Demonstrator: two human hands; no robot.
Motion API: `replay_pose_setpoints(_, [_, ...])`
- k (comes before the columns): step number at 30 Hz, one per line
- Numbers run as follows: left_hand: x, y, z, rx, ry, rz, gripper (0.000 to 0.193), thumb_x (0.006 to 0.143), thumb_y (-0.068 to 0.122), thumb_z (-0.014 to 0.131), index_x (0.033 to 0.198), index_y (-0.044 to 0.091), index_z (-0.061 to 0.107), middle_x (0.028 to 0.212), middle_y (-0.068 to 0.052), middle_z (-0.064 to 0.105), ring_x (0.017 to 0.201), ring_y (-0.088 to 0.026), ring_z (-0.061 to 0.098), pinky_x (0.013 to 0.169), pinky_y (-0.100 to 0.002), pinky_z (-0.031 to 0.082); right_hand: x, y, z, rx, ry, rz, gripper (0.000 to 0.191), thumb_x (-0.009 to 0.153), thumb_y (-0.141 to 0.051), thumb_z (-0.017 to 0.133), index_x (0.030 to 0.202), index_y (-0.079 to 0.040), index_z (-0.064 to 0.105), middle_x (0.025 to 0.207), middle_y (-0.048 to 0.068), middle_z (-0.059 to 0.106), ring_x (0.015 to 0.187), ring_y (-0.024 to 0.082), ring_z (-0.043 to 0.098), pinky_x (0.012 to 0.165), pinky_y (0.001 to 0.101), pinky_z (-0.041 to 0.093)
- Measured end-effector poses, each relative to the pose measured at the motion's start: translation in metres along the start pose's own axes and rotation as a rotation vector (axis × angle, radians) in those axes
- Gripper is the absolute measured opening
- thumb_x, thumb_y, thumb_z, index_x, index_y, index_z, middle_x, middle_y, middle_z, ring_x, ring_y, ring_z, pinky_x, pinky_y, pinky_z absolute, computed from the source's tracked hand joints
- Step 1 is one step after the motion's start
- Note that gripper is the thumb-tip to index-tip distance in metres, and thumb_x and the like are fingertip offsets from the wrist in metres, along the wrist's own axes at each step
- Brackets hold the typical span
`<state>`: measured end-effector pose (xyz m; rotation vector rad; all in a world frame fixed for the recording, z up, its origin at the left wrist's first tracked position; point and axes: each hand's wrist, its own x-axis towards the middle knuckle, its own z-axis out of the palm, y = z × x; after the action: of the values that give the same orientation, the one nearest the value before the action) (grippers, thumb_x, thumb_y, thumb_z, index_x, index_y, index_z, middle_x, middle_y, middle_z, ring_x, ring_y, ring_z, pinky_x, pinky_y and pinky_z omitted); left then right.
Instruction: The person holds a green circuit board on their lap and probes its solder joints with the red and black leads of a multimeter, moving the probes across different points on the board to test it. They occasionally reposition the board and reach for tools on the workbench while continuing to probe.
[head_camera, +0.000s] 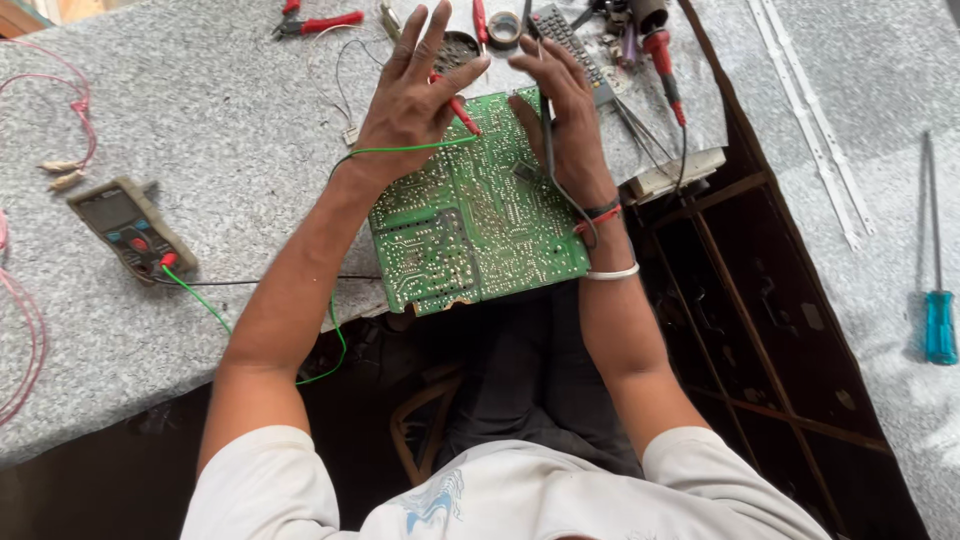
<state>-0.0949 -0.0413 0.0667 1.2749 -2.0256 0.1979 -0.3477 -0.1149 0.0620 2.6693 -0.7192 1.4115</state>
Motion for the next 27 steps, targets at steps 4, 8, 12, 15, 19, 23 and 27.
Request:
replay_pose_setpoints(4, [-0.002,-0.003,-0.010,-0.224,-0.064,-0.168,0.053,0.112,0.011,0.071,0.158,0.035,0.059,0.179,-0.006,0.011,0.167,-0.031,0.013,0.140,-0.047,0.019,0.007,0.007,-0.010,0.571,-0.011,0.453,0.055,0.100,-0.026,0.074,0.147,-0.009,0.052,0.149,0.015,0.056,0.132,0.031,0.057,0.108,0.0423,0.049])
replay_pose_setpoints(8, [-0.001,0.005,-0.002,-0.388,-0.117,-0.141,0.046,0.116,0.026,0.063,0.159,0.037,0.053,0.178,0.000,0.010,0.168,-0.026,0.017,0.140,-0.043,0.024,-0.004,0.019,-0.014,0.599,-0.128,0.467,0.062,0.097,-0.036,0.077,0.149,-0.011,0.052,0.154,0.015,0.055,0.136,0.035,0.053,0.112,0.0476,0.048])
replay_pose_setpoints(12, [-0.007,0.012,0.002,-0.242,-0.181,-0.103,0.050,0.115,0.027,0.059,0.163,0.033,0.048,0.176,-0.006,0.011,0.164,-0.031,0.016,0.137,-0.045,0.021,-0.011,0.023,-0.013,0.546,-0.152,0.129,0.054,0.102,-0.036,0.078,0.147,-0.015,0.059,0.155,0.013,0.060,0.146,0.031,0.054,0.121,0.0446,0.045])
replay_pose_setpoints(15, [-0.007,0.014,0.003,-0.324,-0.285,-0.159,0.049,0.112,0.025,0.059,0.159,0.028,0.048,0.171,-0.011,0.023,0.159,-0.034,0.024,0.131,-0.046,0.024,-0.011,0.019,-0.019,0.804,-0.066,0.570,0.057,0.099,-0.042,0.070,0.148,-0.014,0.058,0.147,0.013,0.065,0.138,0.032,0.062,0.112,0.0438,0.054])
replay_pose_setpoints(19, [-0.001,0.016,0.004,-0.303,-0.511,-0.288,0.043,0.103,0.024,0.060,0.145,0.028,0.057,0.161,-0.009,0.042,0.143,-0.031,0.047,0.117,-0.040,0.041,-0.008,-0.001,-0.022,0.605,-0.383,0.344,0.056,0.102,-0.037,0.073,0.150,-0.012,0.057,0.154,0.019,0.056,0.151,0.037,0.047,0.126,0.0479,0.039])
replay_pose_setpoints(23, [-0.001,0.015,0.002,-0.408,-0.428,-0.289,0.036,0.104,0.021,0.061,0.140,0.023,0.062,0.158,-0.014,0.045,0.137,-0.033,0.054,0.110,-0.039,0.048,-0.005,-0.015,-0.026,0.547,-0.479,0.371,0.055,0.096,-0.035,0.080,0.142,-0.011,0.061,0.153,0.024,0.050,0.153,0.039,0.035,0.121,0.0486,0.037])
replay_pose_setpoints(27, [-0.003,0.013,0.004,-0.390,-0.427,-0.285,0.035,0.103,0.022,0.063,0.138,0.023,0.063,0.157,-0.014,0.047,0.135,-0.034,0.055,0.108,-0.039,0.049,0.001,-0.014,-0.028,0.562,-0.509,0.343,0.060,0.092,-0.035,0.081,0.140,-0.008,0.059,0.145,0.021,0.059,0.152,0.039,0.034,0.120,0.0492,0.035])
